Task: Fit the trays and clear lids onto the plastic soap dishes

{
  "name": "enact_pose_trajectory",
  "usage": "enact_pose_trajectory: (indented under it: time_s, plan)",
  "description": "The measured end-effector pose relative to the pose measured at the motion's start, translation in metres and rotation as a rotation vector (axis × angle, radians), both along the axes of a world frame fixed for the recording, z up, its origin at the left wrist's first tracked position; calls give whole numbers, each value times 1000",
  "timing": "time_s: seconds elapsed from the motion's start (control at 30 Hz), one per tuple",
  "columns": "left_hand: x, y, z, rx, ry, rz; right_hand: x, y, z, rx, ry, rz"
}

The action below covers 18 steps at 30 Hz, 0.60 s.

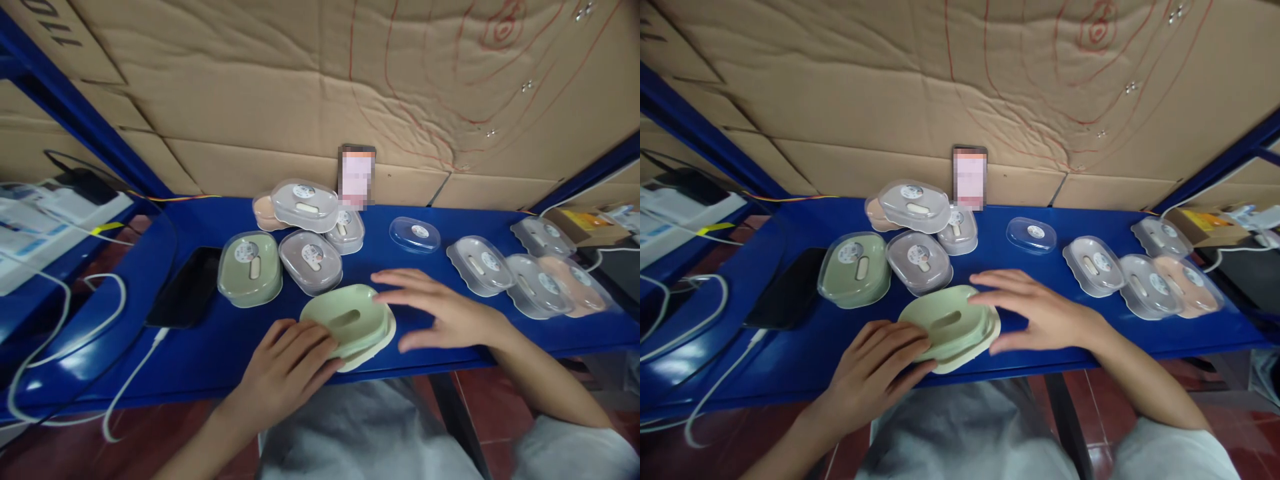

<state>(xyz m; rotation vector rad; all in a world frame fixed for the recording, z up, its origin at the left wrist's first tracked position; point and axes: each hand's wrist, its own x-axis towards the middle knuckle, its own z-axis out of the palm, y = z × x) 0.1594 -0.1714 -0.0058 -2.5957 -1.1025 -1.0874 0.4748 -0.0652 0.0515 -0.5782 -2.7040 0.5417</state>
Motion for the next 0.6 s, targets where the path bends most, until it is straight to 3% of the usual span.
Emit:
enact_pose_trajectory:
  time_s: [0.1,0.43,0.6]
  plan:
    - [3,-1,1,11,61,-9,-12,-7,-8,24,-93,118]
    - [7,1,0,-81,176,-45,-15,-3,-17,155,-113,100]
    - [7,5,0,-112,149,-8,-22,-8,-26,333,-155,98]
